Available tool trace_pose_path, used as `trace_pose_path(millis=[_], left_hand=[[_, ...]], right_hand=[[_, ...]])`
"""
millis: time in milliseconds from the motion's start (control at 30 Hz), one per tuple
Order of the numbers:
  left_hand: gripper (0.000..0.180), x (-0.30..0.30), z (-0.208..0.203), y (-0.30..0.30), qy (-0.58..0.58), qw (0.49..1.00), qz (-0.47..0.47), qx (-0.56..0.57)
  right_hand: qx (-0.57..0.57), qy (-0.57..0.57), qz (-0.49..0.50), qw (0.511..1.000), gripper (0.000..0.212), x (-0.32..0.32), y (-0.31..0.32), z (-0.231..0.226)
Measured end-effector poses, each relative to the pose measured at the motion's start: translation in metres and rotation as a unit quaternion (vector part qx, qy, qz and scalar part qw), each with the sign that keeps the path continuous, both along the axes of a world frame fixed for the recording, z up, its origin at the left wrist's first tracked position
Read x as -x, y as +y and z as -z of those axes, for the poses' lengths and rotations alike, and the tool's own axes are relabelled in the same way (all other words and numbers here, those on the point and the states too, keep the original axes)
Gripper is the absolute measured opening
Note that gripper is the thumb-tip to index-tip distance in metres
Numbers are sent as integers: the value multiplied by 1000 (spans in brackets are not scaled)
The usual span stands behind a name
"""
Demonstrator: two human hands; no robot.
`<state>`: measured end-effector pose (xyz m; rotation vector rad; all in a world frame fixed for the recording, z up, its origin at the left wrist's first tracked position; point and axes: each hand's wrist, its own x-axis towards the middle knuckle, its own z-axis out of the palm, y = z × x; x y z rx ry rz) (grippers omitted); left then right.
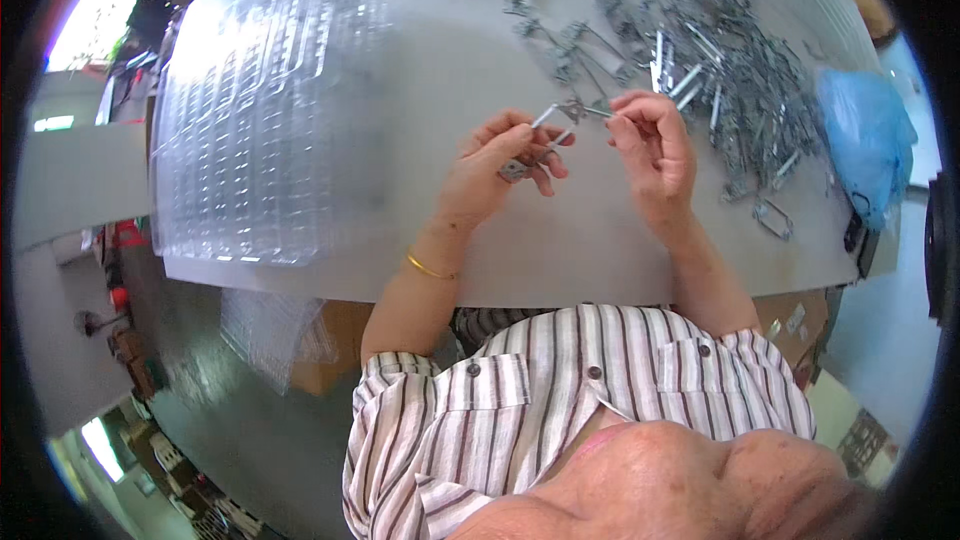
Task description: The person assembles metal brackets and small metal pins by hand, then places the assembled components into the slots of a plastic tray.
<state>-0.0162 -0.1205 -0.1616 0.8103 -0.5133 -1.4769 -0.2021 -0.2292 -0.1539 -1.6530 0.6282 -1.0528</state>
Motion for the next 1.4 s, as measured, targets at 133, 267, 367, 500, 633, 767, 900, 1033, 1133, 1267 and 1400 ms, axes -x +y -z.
trace_pose_path(millis=[133, 267, 367, 500, 633, 767, 900, 1033, 1133, 1267, 1400], left_hand=[[20, 3, 8, -2, 4, 1000, 9, 27], [20, 4, 6, -1, 4, 999, 16, 30], [18, 5, 3, 0, -15, 999, 15, 32], [18, 4, 4, 1, -29, 998, 22, 45], [18, 6, 3, -1, -42, 998, 26, 46], [21, 3, 4, 2, -83, 995, 26, 45], [18, 5, 8, 0, -112, 991, 27, 69], [15, 3, 13, -3, -159, 982, 52, 86], [12, 1, 10, 0, -207, 975, 51, 64], [8, 3, 3, 5, -268, 962, 47, 21], [2, 2, 7, 7, -290, 954, 61, 44]], right_hand=[[36, 4, 23, 999, 10, 2, 0, 3], [145, 21, 39, 988, 15, 1, 0, 1], [210, 41, 50, 976, 17, 2, -1, -4], [281, 45, 51, 957, 18, 1, -1, -6], [288, 50, 56, 955, 18, 3, 0, -5], [297, 56, 53, 952, 18, 2, 0, -6], [267, 56, 33, 962, 17, 2, -1, -2], [276, 83, 16, 958, 14, 4, -1, -3], [84, 110, -3, 990, 12, 3, 10, -5], [-104, 98, -68, 987, 16, 2, 15, -14], [-188, 97, -138, 968, 22, 3, 12, -14]])
